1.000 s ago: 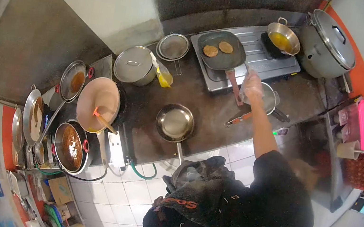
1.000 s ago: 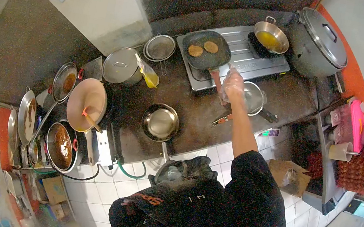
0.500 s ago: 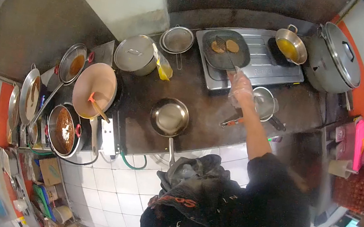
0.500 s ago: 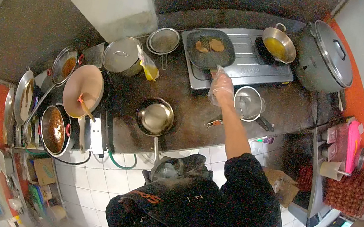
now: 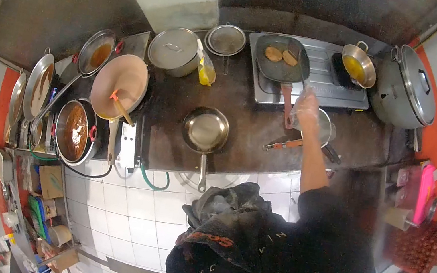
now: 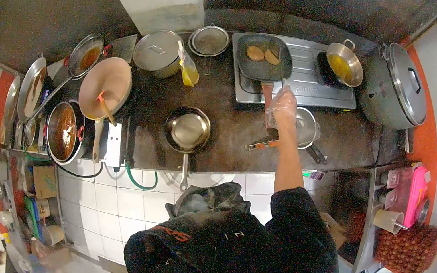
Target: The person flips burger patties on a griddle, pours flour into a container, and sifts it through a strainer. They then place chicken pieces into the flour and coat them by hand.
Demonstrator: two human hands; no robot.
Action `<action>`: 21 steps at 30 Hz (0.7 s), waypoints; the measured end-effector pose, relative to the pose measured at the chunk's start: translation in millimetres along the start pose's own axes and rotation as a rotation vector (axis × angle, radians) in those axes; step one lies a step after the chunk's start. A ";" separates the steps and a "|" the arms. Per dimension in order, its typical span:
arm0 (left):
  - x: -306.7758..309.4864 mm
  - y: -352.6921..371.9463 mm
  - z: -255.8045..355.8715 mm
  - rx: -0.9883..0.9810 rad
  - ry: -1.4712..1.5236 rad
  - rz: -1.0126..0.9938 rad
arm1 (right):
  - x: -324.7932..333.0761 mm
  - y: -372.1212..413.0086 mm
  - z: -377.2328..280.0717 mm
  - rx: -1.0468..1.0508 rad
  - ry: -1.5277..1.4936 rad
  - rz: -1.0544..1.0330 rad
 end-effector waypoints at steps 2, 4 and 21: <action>6.9 1.0 -3.4 -0.013 0.012 -0.008 | 6.2 12.5 -18.0 0.009 -0.035 -0.069; 17.8 0.0 -4.2 -0.027 0.028 -0.016 | 11.3 22.1 -34.8 -0.019 -0.030 -0.121; 215.4 4.7 -117.3 0.037 0.286 0.058 | -101.5 339.3 -91.3 -0.279 -1.448 -0.779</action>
Point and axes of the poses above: each hand's wrist, its own y-axis away from the middle knuckle, its own x-axis out of the back of the hand, z = x × y, the point moved 5 cm from there along -y, towards the middle knuckle, and after that the axes turned 13 degrees about y, right-handed, at the moved point
